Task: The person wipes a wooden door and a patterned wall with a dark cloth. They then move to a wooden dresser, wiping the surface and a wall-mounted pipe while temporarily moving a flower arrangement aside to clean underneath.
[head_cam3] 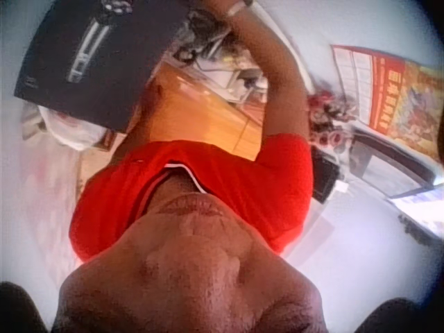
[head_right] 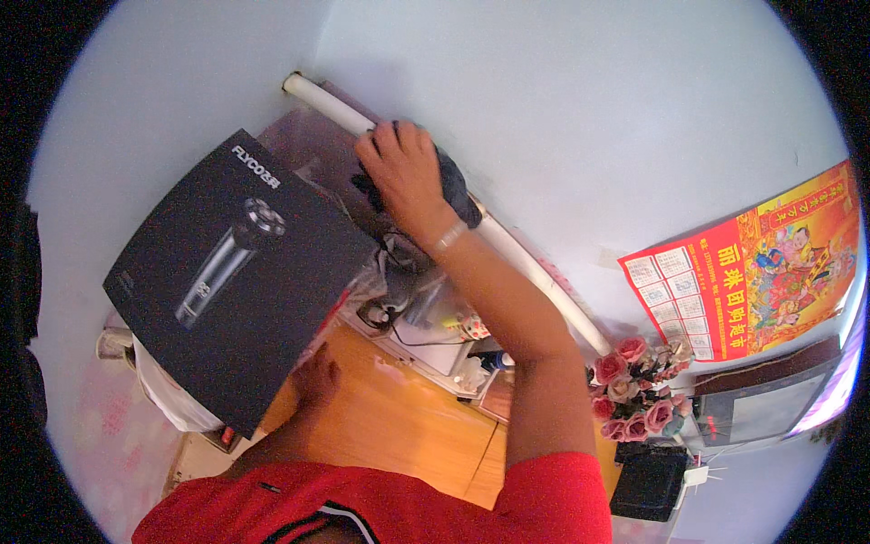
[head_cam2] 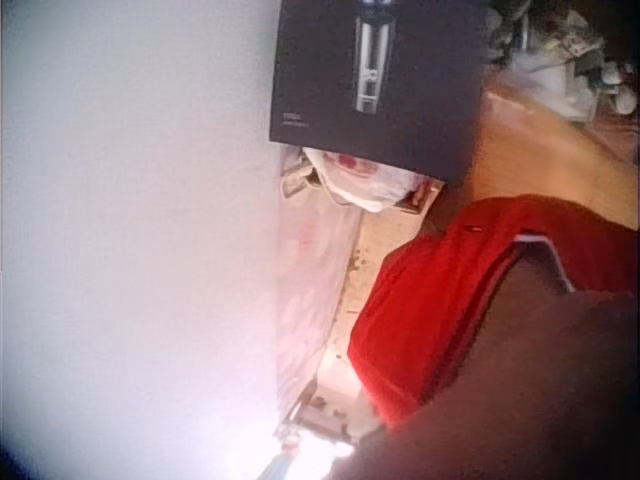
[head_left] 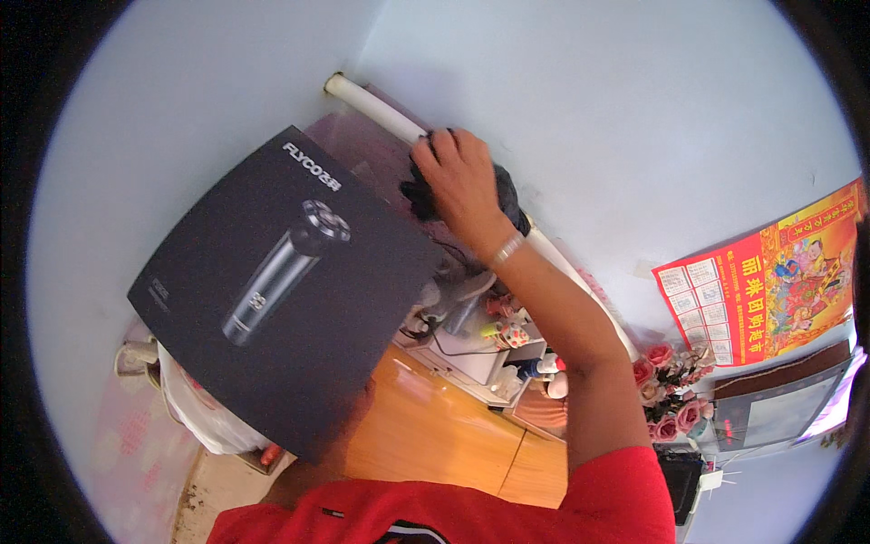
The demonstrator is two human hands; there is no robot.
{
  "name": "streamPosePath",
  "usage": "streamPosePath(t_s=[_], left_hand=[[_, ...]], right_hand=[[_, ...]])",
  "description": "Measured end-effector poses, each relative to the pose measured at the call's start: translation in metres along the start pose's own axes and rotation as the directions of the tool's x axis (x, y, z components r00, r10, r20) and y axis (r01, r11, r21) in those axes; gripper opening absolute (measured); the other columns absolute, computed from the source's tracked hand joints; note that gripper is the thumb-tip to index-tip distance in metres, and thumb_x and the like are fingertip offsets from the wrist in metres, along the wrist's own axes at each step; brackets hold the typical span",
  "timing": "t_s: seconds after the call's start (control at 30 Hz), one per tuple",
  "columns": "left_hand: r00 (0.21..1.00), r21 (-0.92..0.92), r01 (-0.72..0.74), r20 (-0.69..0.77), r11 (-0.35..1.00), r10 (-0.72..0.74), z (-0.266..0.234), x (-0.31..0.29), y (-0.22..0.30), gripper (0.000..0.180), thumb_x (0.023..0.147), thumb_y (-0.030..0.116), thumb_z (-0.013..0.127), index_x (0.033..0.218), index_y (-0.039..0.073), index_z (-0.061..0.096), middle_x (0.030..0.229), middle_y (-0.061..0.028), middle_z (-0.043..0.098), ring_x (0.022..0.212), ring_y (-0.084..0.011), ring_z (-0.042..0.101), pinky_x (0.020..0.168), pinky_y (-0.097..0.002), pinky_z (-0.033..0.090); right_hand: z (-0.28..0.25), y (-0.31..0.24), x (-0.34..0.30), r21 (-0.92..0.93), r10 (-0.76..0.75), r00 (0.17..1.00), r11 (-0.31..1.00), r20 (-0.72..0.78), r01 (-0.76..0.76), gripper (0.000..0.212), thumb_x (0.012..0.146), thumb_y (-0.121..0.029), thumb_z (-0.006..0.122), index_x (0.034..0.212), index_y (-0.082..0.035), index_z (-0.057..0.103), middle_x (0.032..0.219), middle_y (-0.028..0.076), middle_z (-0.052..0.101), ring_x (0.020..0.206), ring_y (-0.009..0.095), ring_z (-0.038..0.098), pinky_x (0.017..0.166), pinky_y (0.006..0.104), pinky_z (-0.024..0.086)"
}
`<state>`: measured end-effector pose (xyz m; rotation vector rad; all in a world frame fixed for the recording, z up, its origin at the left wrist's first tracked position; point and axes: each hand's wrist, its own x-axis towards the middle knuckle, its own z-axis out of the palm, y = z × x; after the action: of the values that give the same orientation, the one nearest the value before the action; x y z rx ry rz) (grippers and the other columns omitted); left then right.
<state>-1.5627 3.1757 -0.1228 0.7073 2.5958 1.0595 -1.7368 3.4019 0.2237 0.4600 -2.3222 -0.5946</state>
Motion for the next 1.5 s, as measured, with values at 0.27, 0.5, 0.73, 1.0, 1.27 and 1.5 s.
streamPosePath(t_s=[0.27, 0.5, 0.73, 1.0, 1.27, 1.5], left_hand=[[0.994, -0.037, 0.066, 0.086, 0.997, -0.062, -0.008, -0.002, -0.005, 0.051, 0.09, 0.026, 0.056, 0.134, 0.001, 0.05, 0.125, -0.0272, 0.059, 0.119, -0.0422, 0.055, 0.102, -0.0516, 0.042], [0.989, -0.042, 0.085, 0.128, 0.996, -0.079, -0.007, -0.003, 0.003, 0.05, 0.09, 0.026, 0.056, 0.133, 0.0, 0.05, 0.124, -0.0279, 0.059, 0.117, -0.0421, 0.056, 0.101, -0.0502, 0.043], [0.982, -0.053, 0.13, 0.148, 0.99, -0.121, -0.011, -0.002, -0.003, 0.05, 0.091, 0.025, 0.056, 0.133, -0.001, 0.05, 0.123, -0.0286, 0.06, 0.116, -0.0421, 0.057, 0.1, -0.0488, 0.044], [0.935, 0.025, 0.238, 0.263, 0.971, -0.236, -0.014, 0.013, 0.018, 0.049, 0.089, 0.025, 0.058, 0.132, 0.0, 0.051, 0.126, -0.0274, 0.058, 0.12, -0.0419, 0.054, 0.103, -0.0499, 0.041], [0.999, 0.078, 0.032, -0.024, 0.996, -0.03, 0.006, 0.004, 0.0, 0.054, 0.085, 0.023, 0.063, 0.135, 0.009, 0.048, 0.142, -0.0218, 0.045, 0.136, -0.044, 0.033, 0.11, -0.0631, 0.023], [0.945, 0.355, -0.064, -0.278, 0.933, 0.17, 0.002, 0.006, 0.004, 0.045, 0.083, 0.025, 0.06, 0.124, 0.006, 0.055, 0.126, -0.0216, 0.055, 0.125, -0.0429, 0.044, 0.105, -0.0598, 0.029]], right_hand=[[0.01, -0.006, 0.009, 0.055, 0.067, 0.989, 0.996, 0.133, -0.074, 0.032, 0.075, -0.003, 0.058, 0.107, -0.01, 0.055, 0.097, 0.01, 0.05, 0.088, 0.03, 0.049, 0.073, 0.0424, 0.041], [0.098, -0.03, 0.114, 0.099, 0.074, 0.997, 0.992, -0.012, -0.072, 0.025, 0.079, -0.006, 0.059, 0.104, -0.01, 0.056, 0.097, 0.011, 0.054, 0.088, 0.031, 0.053, 0.071, 0.0441, 0.043], [0.084, -0.038, 0.106, 0.019, 0.094, 0.992, 0.995, 0.079, -0.096, 0.024, 0.08, -0.009, 0.061, 0.103, -0.009, 0.059, 0.097, 0.012, 0.058, 0.092, 0.032, 0.057, 0.076, 0.0456, 0.045], [0.102, -0.033, 0.112, 0.032, 0.168, 0.985, 0.985, -0.027, -0.167, 0.013, 0.08, -0.011, 0.061, 0.093, -0.01, 0.061, 0.09, 0.009, 0.059, 0.088, 0.029, 0.058, 0.071, 0.0429, 0.045], [0.013, -0.002, -0.01, -0.079, 0.257, 0.961, 0.965, 0.099, -0.25, 0.016, 0.077, -0.011, 0.06, 0.093, -0.011, 0.058, 0.09, 0.008, 0.055, 0.088, 0.028, 0.055, 0.072, 0.0402, 0.045], [-0.064, 0.014, -0.093, -0.078, 0.373, 0.904, 0.928, 0.209, -0.365, 0.033, 0.065, -0.001, 0.067, 0.096, -0.009, 0.056, 0.098, 0.01, 0.052, 0.089, 0.031, 0.054, 0.073, 0.0427, 0.046]])
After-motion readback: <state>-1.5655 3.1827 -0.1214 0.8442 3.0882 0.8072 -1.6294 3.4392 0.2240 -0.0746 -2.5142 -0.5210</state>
